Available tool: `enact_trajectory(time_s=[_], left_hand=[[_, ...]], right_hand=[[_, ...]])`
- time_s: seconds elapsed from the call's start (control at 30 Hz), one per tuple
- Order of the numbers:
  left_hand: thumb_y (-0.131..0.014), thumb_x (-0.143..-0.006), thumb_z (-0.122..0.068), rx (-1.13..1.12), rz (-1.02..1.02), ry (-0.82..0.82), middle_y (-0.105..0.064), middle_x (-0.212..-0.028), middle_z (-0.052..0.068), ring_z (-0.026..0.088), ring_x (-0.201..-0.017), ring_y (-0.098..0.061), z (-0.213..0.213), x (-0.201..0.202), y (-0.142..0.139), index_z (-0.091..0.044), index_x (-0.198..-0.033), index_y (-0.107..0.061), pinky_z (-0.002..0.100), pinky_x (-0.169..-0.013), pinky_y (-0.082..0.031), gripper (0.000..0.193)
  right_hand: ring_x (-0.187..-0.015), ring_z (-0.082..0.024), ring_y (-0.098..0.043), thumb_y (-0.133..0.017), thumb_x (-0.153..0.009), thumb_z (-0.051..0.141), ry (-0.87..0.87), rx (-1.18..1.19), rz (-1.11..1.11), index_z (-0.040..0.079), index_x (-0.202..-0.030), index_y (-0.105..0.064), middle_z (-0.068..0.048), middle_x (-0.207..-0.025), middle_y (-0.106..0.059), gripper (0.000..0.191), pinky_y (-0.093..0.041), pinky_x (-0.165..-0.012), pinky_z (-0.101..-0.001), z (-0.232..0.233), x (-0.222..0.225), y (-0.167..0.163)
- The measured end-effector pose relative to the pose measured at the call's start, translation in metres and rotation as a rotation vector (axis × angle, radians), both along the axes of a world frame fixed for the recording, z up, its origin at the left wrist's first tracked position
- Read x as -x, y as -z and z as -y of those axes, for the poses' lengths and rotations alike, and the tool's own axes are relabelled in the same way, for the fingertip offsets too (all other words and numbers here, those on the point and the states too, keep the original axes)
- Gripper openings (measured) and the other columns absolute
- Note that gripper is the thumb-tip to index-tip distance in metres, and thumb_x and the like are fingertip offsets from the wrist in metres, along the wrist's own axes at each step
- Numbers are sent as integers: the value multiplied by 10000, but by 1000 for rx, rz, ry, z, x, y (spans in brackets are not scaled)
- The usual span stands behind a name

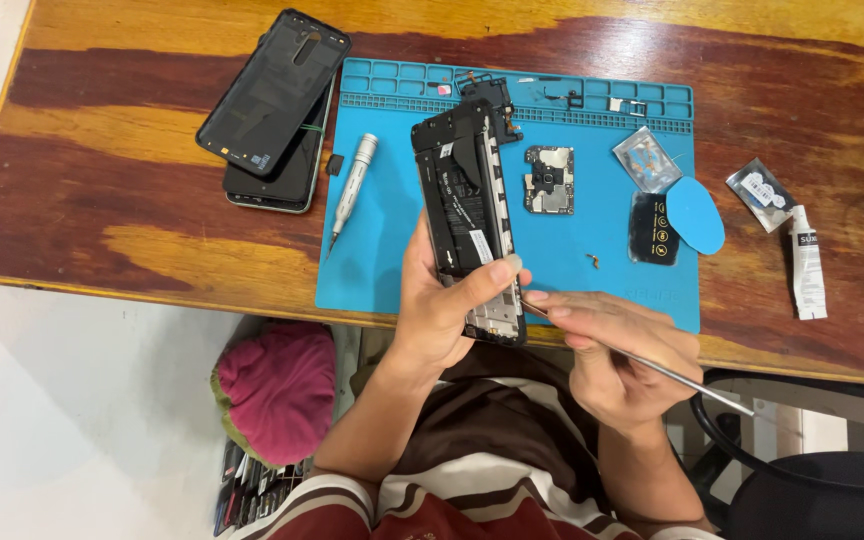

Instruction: The person uses a metal spudger to pry and separate the phone's internal components from the chassis. They then peel off a protective film from a small component and place it on the workbench.

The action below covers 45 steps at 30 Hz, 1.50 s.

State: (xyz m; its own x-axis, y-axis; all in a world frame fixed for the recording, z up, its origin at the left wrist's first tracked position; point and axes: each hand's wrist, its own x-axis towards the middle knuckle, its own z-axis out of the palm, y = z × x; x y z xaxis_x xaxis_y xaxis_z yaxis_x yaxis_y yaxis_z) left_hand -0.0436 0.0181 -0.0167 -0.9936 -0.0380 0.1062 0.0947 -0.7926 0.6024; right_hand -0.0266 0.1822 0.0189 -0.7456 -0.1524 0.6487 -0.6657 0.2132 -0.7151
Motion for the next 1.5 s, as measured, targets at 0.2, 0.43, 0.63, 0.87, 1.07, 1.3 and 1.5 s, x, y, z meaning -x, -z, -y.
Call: enact_trajectory(time_s=[0.2, 0.43, 0.63, 0.87, 1.07, 1.3, 1.5], left_hand=[[-766, -905, 22, 37, 10, 40, -640, -1098, 59, 156, -939, -700, 1, 1, 2, -20, -1361, -499, 361, -858, -638, 531], [-759, -896, 48, 51, 46, -49, -668, -1045, 85, 178, -870, -717, -6, 1, -3, -8, -1324, -512, 348, -801, -632, 497], [-768, -896, 47, 40, 50, -103, -669, -1038, 83, 176, -850, -719, -10, -3, -8, -10, -1292, -514, 341, -776, -634, 474], [-759, -908, 45, 57, 48, -151, -675, -1036, 80, 175, -861, -725, -15, -2, -11, -22, -1286, -515, 339, -789, -635, 455], [-748, -923, 49, 62, 44, -170, -684, -1038, 91, 181, -866, -728, -16, -2, -9, -16, -1274, -515, 343, -788, -634, 427], [-752, -915, 56, 67, 47, -206, -684, -1031, 99, 188, -862, -733, -20, -3, -9, -14, -1258, -503, 345, -788, -637, 430], [-758, -912, 60, 71, 33, -209, -679, -1024, 97, 186, -850, -730, -20, -4, -9, -16, -1254, -499, 348, -785, -638, 436]], right_hand=[[-904, -269, -795, -666, -1044, 7, -132, 79, 239, -49, -1042, -716, -197, -1007, -766, 75, -683, -803, -333, -9, 5, -13], [-959, -286, -799, -603, -904, -175, 31, -189, -28, -71, -1029, -713, -205, -1016, -767, 196, -652, -768, -276, -1, -2, -23], [-986, -300, -790, -597, -866, -252, 71, -164, -141, -76, -1040, -684, -207, -1027, -754, 262, -650, -793, -289, 10, -2, -20], [-971, -313, -792, -569, -802, -286, 143, -170, -187, -79, -1029, -676, -239, -1020, -752, 326, -655, -792, -308, 15, -5, -12], [-997, -328, -783, -615, -793, -303, 168, -190, -251, -83, -1045, -670, -239, -1024, -748, 339, -660, -850, -349, 18, -5, -8], [-1001, -332, -779, -636, -764, -299, 189, -198, -288, -83, -1034, -672, -227, -1010, -747, 348, -651, -867, -359, 20, -4, -5], [-982, -329, -786, -663, -864, -229, 241, -162, -281, -76, -1031, -680, -220, -998, -754, 227, -652, -874, -374, 21, -7, -3]])
